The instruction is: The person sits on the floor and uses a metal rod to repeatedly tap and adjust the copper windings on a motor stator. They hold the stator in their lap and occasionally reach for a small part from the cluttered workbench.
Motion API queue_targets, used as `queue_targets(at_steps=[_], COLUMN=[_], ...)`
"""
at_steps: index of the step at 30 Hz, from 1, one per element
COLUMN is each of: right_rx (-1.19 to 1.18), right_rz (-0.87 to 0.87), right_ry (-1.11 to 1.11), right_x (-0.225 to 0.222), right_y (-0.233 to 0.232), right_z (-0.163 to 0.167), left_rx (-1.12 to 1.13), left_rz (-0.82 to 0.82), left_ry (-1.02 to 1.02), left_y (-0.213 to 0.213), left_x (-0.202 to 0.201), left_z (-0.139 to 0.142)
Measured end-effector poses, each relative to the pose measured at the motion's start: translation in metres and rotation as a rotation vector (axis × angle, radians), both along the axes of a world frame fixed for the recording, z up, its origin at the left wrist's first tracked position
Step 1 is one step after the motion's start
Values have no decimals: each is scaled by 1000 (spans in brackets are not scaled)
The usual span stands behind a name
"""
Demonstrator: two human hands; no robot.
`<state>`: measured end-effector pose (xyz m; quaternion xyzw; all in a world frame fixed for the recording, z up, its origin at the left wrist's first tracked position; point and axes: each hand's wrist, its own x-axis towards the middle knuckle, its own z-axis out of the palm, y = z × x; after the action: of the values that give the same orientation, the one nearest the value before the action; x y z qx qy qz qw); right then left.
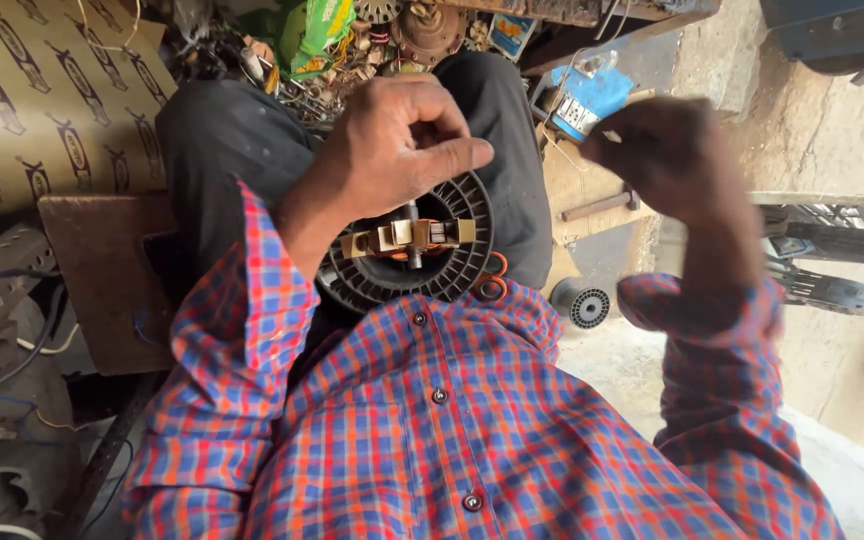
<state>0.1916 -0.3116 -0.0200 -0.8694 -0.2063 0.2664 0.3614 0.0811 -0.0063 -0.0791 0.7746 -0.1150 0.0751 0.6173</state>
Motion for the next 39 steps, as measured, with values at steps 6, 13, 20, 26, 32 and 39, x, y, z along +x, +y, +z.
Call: queue_targets(at_steps=[6, 13, 20, 26, 32, 39], right_rx=[190, 224, 226, 444, 383, 379], right_rz=[138, 664, 912, 1085, 666, 575], right_ry=[-417, -432, -385, -397, -581, -227], right_x=[-9, -61, -104, -93, -29, -26], right_y=[54, 70, 78, 84, 133, 101], right_z=[-22, 18, 33, 53, 28, 30], left_rx=[405, 101, 209, 50, 513, 198], left_rz=[0, -180, -375, 22, 269, 375], left_ry=[108, 347, 345, -32, -251, -139], left_y=[-1, 39, 34, 4, -22, -13], left_x=[7, -3, -3, -81, -135, -115], left_z=[-8, -15, 4, 75, 51, 62])
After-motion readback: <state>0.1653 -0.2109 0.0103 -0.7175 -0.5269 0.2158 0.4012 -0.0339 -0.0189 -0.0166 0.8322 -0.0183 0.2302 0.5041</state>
